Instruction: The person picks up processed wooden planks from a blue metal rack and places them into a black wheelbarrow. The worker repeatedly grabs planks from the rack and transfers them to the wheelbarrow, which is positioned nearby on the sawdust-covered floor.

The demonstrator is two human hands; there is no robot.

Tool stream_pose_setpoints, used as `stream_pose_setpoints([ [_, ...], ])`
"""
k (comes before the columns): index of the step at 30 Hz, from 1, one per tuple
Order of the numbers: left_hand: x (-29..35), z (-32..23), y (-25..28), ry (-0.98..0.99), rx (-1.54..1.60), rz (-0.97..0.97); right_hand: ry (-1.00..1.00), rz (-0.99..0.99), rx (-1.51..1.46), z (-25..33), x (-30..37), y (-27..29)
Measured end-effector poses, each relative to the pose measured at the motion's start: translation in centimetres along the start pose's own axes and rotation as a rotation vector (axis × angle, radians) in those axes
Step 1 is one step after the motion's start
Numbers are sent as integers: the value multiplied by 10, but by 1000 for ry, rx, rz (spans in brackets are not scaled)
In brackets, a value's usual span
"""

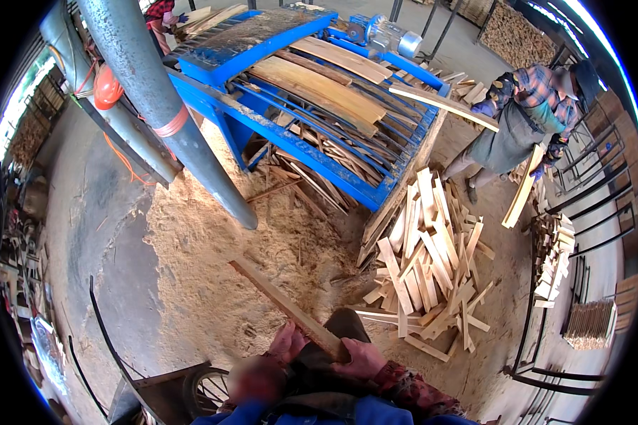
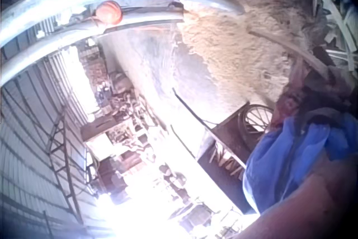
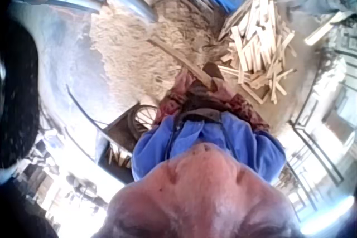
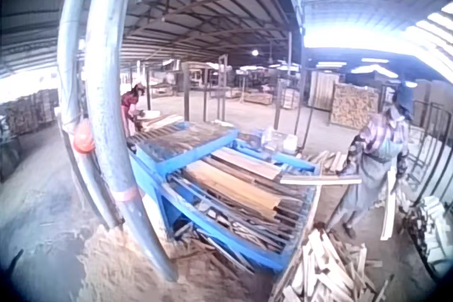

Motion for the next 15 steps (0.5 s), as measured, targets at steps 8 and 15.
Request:
stream_pose_setpoints([
  [8, -59, -59, -90, 3, 36, -61, 3, -190, 21, 29, -46, 50],
  [15, -142, -156, -179, -195, -217, -106, 133, -472, -122, -19, -162, 176],
])
Point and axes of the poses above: each hand's wrist, its own x-axis away from the middle knuckle, its own y-axis out of the back of the hand, z = x × y, the point moved 8 cm from there along -x, towards the middle knuckle
